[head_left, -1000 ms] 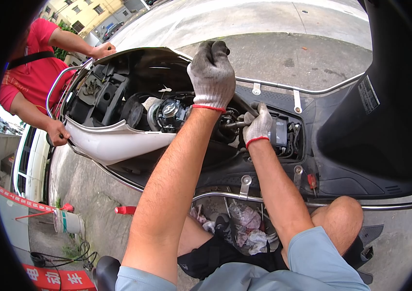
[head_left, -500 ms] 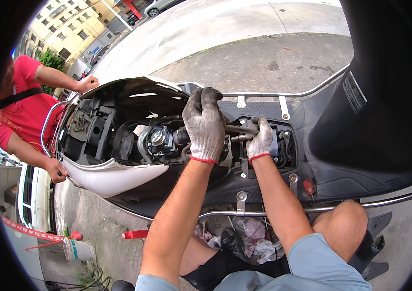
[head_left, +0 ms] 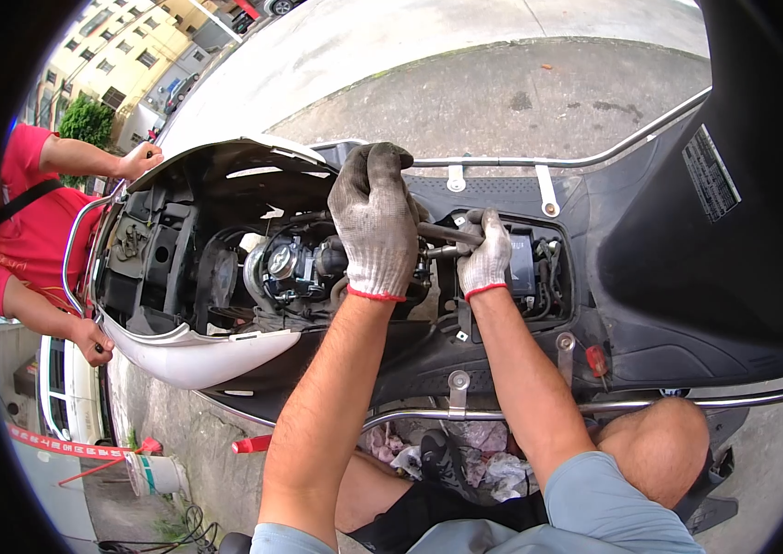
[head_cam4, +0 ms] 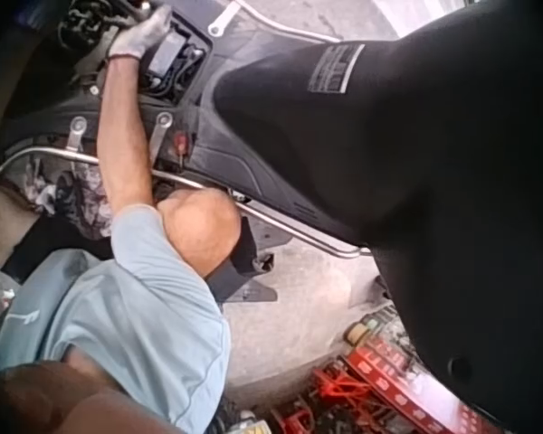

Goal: Repairing or adjusting components within the engine compartment of a motorcycle or scooter.

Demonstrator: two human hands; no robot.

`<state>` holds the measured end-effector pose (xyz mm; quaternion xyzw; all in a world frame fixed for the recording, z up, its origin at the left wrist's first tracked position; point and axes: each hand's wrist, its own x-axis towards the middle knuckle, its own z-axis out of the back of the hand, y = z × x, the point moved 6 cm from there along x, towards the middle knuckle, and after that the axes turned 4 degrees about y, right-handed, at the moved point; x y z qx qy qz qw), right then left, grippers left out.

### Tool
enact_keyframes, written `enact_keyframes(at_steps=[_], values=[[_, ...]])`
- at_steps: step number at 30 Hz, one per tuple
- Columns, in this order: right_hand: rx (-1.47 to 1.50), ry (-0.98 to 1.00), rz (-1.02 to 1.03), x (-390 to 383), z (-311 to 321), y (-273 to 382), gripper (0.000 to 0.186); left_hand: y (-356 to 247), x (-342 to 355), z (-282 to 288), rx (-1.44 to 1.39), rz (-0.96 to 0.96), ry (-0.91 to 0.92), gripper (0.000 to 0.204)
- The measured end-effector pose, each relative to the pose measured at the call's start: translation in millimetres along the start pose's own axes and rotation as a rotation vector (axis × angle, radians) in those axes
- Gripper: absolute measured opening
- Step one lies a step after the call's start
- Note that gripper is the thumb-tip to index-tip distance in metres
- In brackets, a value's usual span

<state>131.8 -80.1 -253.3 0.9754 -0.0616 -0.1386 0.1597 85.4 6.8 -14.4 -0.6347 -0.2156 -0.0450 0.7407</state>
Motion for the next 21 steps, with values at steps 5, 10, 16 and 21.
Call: enact_keyframes(at_steps=[5, 10, 16, 21], values=[[-0.011, 0.067, -0.028, 6.2, -6.8, 3.8, 0.03, -5.1, -7.1, -6.3, 0.032, -0.038, 0.018, 0.034], [0.038, 0.118, -0.084, 4.0, -10.0, 2.4, 0.03, -5.3, -29.1, -4.8, 0.039, -0.109, 0.026, 0.035], [0.029, 0.098, -0.052, 7.7, -7.3, 0.1, 0.03, -8.9, -27.9, -6.4, 0.02, -0.102, 0.017, 0.035], [0.065, 0.105, -0.044, 9.4, -6.4, -2.5, 0.029, -7.6, -20.5, -5.5, 0.04, -0.101, 0.014, 0.036]])
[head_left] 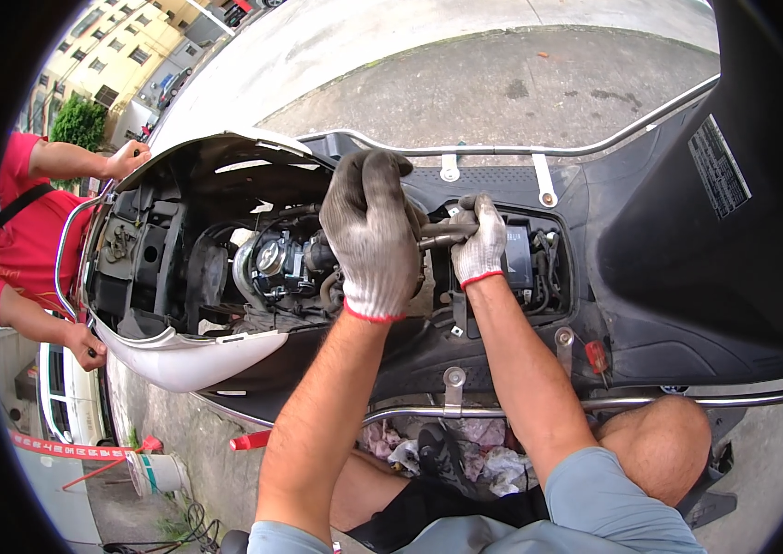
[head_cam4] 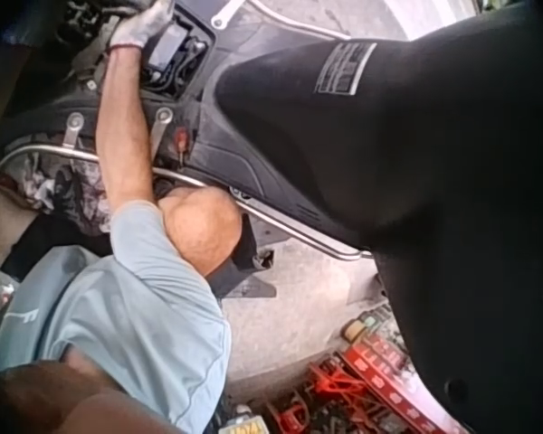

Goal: Repairing or adjusting components within the engine compartment of a motorcycle or scooter.

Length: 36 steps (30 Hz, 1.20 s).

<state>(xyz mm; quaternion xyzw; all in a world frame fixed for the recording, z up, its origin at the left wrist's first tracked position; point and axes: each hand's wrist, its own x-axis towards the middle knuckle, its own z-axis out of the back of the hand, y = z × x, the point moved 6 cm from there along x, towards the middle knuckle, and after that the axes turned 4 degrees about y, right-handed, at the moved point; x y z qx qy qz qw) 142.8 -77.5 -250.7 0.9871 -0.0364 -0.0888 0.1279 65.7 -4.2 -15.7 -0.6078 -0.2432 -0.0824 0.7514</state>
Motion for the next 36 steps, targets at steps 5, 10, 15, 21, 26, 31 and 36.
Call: enact_keyframes(at_steps=[5, 10, 15, 21, 26, 31, 36], values=[[-0.056, -0.096, -0.008, -1.2, -0.8, -2.2, 0.029, 13.8, 41.5, -0.9, 0.023, 0.043, -0.044, 0.034], [-0.086, -0.124, -0.03, 6.8, 9.1, -4.3, 0.029, 24.7, 65.9, -6.9, 0.036, 0.07, -0.057, 0.035], [-0.118, -0.111, -0.044, 4.7, 3.6, -5.3, 0.032, 45.3, 103.6, -12.6, 0.085, 0.059, -0.098, 0.036], [-0.107, -0.191, -0.123, -2.2, -7.0, -1.3, 0.034, 70.5, 136.8, -34.6, 0.221, 0.197, -0.014, 0.039], [-0.108, -0.161, -0.086, 1.4, -4.8, -5.9, 0.037, 89.1, 157.6, -36.2, 0.454, 0.037, -0.018, 0.038], [-0.114, -0.214, -0.066, -0.3, -7.5, -4.1, 0.038, 95.6, 168.0, -32.4, 0.433, 0.014, -0.02, 0.038], [-0.124, -0.267, -0.063, 1.1, -5.2, -3.7, 0.038, 93.5, 168.3, -36.9, 0.46, 0.045, 0.0, 0.039]])
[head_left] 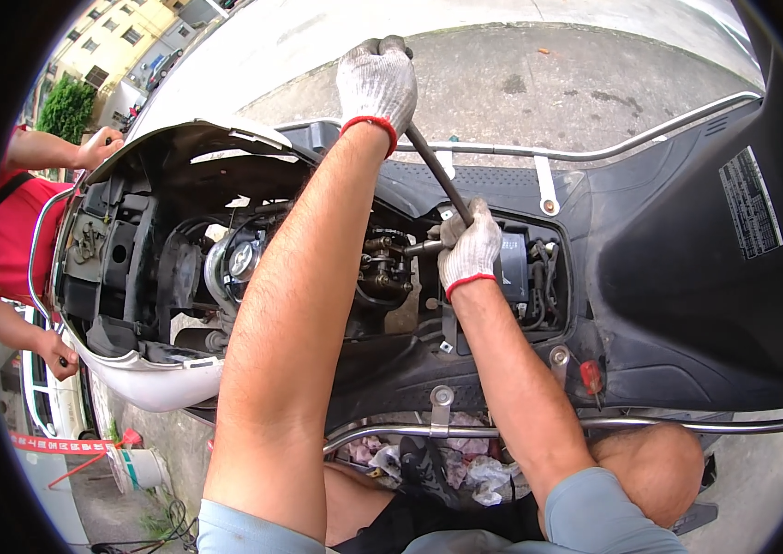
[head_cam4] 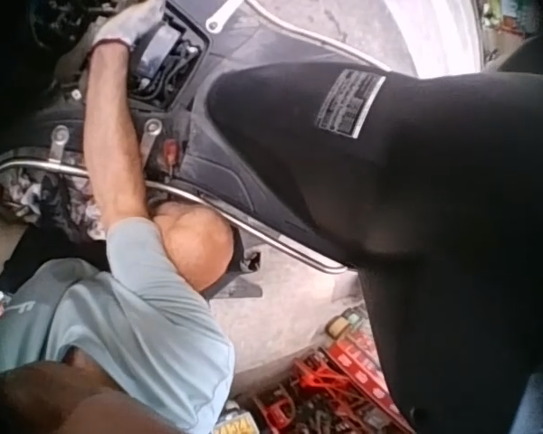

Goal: Repairing or adjusting components within the engine compartment of a motorcycle or scooter.

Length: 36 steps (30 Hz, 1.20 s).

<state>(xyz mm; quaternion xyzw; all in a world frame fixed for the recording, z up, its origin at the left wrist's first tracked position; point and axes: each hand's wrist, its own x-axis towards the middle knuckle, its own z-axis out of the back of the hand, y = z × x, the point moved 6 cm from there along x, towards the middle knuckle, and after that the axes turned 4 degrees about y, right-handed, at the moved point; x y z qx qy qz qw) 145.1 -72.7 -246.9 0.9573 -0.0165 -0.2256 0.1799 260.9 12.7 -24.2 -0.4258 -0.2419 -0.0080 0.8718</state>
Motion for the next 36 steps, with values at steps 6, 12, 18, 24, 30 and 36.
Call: enact_keyframes(at_steps=[6, 12, 18, 24, 30, 36], values=[[0.01, -0.03, 0.013, 3.0, 1.0, -2.1, 0.037, -4.5, -0.2, -0.4, 0.016, 0.022, 0.021, 0.039], [0.007, -0.061, -0.019, -0.8, 3.2, -3.7, 0.037, 0.4, -1.0, -2.9, 0.024, 0.077, 0.046, 0.039], [0.015, -0.039, -0.005, 1.4, 1.6, -1.1, 0.037, 1.9, 1.3, -5.8, 0.026, 0.033, 0.039, 0.04], [0.016, -0.027, -0.008, 1.3, 0.2, -3.5, 0.039, 0.8, 4.1, -1.8, 0.077, -0.081, 0.004, 0.04], [0.017, -0.047, -0.004, 4.2, 4.0, -3.6, 0.038, -5.6, -4.8, -1.9, 0.05, 0.039, 0.05, 0.04], [0.022, -0.054, -0.02, 3.3, 4.0, -3.8, 0.038, -5.0, 1.2, -3.0, 0.07, -0.016, 0.025, 0.035]])
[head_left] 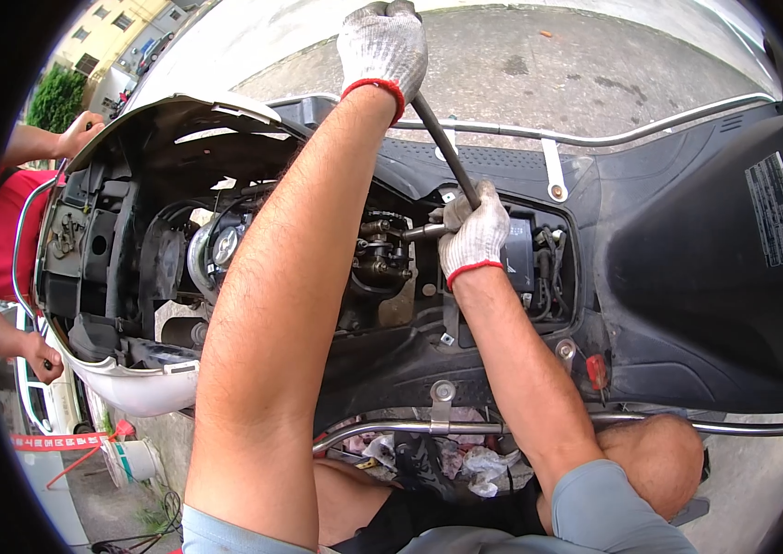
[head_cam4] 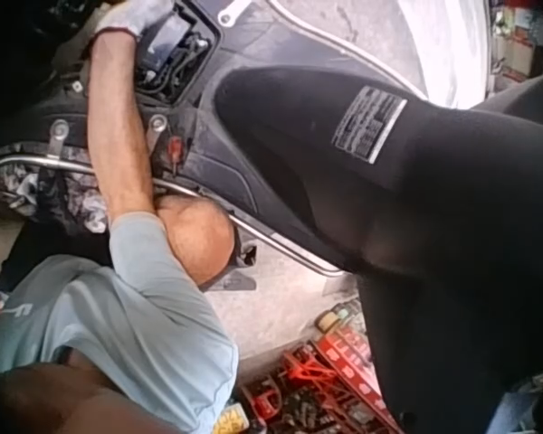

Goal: Repairing or adjusting components within the engine compartment of a motorcycle or scooter.

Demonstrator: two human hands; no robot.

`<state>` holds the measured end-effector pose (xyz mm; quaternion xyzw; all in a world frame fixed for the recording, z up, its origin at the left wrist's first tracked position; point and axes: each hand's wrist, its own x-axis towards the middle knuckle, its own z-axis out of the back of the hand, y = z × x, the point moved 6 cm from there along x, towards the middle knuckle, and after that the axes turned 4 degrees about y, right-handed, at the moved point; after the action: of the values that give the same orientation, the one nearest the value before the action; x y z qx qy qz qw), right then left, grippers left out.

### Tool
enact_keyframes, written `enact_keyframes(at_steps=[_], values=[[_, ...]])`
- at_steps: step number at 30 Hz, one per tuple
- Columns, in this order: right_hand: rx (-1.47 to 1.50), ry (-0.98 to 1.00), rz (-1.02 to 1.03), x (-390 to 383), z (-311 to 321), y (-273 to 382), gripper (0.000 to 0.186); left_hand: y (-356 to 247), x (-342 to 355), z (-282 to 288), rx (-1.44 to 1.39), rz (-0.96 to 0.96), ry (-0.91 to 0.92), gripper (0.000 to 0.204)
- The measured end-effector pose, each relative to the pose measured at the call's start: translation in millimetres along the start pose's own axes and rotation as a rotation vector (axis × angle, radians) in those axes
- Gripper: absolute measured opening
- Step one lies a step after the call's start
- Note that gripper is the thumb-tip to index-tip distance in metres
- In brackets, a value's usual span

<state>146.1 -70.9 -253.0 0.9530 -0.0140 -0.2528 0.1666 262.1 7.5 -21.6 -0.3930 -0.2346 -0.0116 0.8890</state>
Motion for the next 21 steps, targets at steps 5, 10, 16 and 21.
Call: enact_keyframes(at_steps=[5, 10, 16, 21], values=[[-0.009, 0.012, 0.006, -0.3, -1.9, -0.3, 0.037, 2.1, 2.2, 0.4, 0.08, -0.077, -0.051, 0.037], [0.011, -0.011, -0.012, -4.7, -3.0, 0.3, 0.039, 1.5, 2.5, 1.1, 0.041, -0.078, -0.007, 0.038], [-0.028, 0.058, 0.006, 1.9, 0.8, 2.0, 0.044, 2.8, -3.2, 1.1, -0.021, 0.018, -0.008, 0.042], [0.028, 0.042, 0.003, 3.7, 6.5, 1.4, 0.033, -7.6, -30.3, 14.9, -0.226, 0.132, 0.046, 0.039]])
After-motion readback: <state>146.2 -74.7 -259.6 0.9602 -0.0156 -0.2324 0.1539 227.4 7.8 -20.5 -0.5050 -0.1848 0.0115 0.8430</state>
